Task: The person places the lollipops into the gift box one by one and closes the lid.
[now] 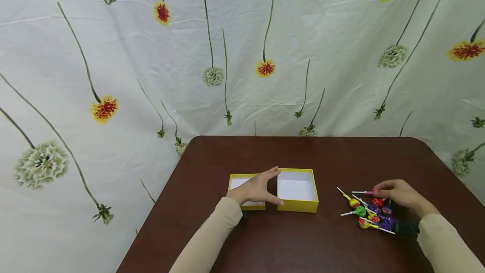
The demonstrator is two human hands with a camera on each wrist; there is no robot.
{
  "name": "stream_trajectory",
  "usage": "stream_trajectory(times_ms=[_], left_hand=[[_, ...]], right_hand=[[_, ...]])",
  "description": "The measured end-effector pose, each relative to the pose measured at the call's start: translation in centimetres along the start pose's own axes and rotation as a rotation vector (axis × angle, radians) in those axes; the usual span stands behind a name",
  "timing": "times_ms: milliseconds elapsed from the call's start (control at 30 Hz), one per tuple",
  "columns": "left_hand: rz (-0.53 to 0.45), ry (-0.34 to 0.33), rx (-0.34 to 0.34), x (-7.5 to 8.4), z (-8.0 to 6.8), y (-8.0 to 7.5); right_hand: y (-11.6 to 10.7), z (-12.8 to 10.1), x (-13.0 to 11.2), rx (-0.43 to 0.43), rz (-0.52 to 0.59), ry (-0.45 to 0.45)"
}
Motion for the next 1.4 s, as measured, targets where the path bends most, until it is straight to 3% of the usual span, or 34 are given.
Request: stream_trajectory(times_ms=[633, 967, 1400], left_hand=[[0.009, -0.005, 0.037, -0.2, 0.4, 0.1], [-0.033, -0.012, 0.051, -0.4, 0.4, 0.4], [-0.099, -0.013, 0.044, -0.5, 0.2, 0.5]], right_hand=[[-0.3, -0.7, 0.3, 0.050, 0.045, -0.045], [0.0, -1.1, -0.3, 0.086, 0.086, -0.050], [0.4, -0.8, -1.9, 0.231, 0.044, -0.153]])
Point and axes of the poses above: each hand's wrist, its own z-axis towards the middle knuckle, its own y-axis out of the palm, x = y × z, the point moved 3 cm from there along z, towards the middle knuckle, and after that the axes turned 12 degrees about -x, right-handed, at the moved point
